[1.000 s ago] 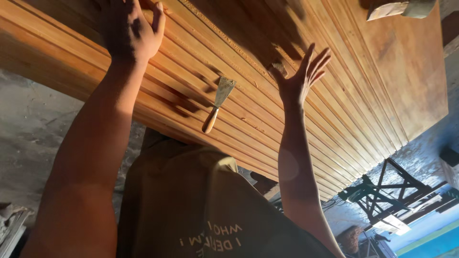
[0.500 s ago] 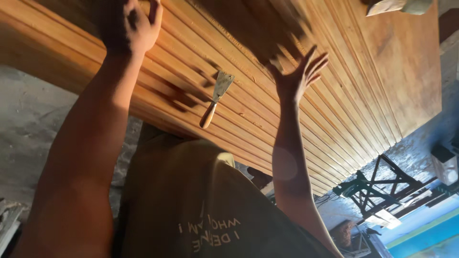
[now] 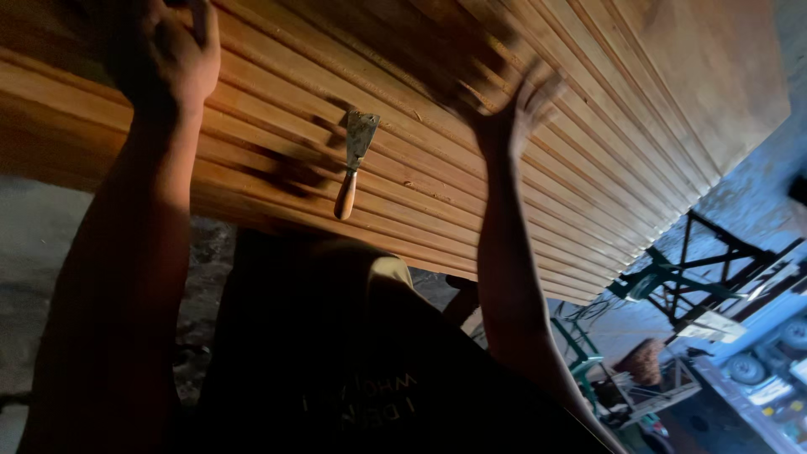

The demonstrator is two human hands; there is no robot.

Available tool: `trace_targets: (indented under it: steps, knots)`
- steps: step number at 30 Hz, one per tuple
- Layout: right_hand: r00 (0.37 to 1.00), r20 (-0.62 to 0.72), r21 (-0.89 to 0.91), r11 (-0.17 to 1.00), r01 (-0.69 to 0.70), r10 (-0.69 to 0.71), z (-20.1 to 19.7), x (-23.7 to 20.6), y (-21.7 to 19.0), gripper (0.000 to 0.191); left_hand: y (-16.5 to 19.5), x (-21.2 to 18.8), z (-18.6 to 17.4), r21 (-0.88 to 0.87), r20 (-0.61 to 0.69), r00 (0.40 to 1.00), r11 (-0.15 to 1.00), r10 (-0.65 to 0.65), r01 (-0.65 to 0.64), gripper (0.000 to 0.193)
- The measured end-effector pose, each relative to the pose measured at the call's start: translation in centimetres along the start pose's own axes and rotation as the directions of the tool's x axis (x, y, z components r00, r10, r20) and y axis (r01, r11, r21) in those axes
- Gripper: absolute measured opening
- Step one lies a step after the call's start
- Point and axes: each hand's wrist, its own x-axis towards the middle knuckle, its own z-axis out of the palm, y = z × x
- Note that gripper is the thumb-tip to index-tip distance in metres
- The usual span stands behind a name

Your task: The person sands a large wooden tabletop using a sanding block and a putty knife, moving along the surface to smooth the wood. A second person also sands the same table from the opposite side.

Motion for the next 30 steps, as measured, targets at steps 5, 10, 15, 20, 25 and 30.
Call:
trace_targets:
  steps: [5, 10, 15, 20, 25, 30]
  knots:
    - [0.973, -0.138, -0.008, 0.983, 0.185, -0.184, 3.2, 2.6, -7.0, 0.144, 1.5, 2.2, -3.5, 0.096, 0.027, 1.0, 0.995, -0.006, 0.004, 0.054]
    - [0.966, 0.224, 0.178, 0.969, -0.171, 0.129, -1.1, -0.7, 2.9, 0.15, 2.4, 3.6, -6.2, 0.254, 0.132, 0.988, 0.966, -0.084, 0.048, 0.069]
    - [0.995, 0.081, 0.231, 0.97, -0.077, 0.06, 1.6, 0.8, 1.5, 0.149, 2.4, 4.0, -5.3, 0.062, 0.427, 0.805, 0.902, -0.412, 0.428, 0.071]
    - [0.998, 0.034, 0.265, 0.963, 0.047, -0.058, 3.6, 1.4, -1.5, 0.145, 2.6, 3.1, -5.9, 0.276, 0.313, 0.911, 0.943, -0.268, 0.183, 0.069]
    - [0.984, 0.132, 0.177, 0.974, -0.141, 0.119, 0.7, -1.0, 5.8, 0.151, 2.9, 3.2, -6.7, 0.15, 0.337, 0.887, 0.948, -0.316, 0.28, 0.075]
    - [0.999, -0.044, 0.237, 0.971, 0.033, -0.023, 4.2, 1.3, -0.8, 0.156, 2.7, 3.6, -7.0, 0.199, 0.301, 0.928, 0.966, -0.219, 0.163, 0.074]
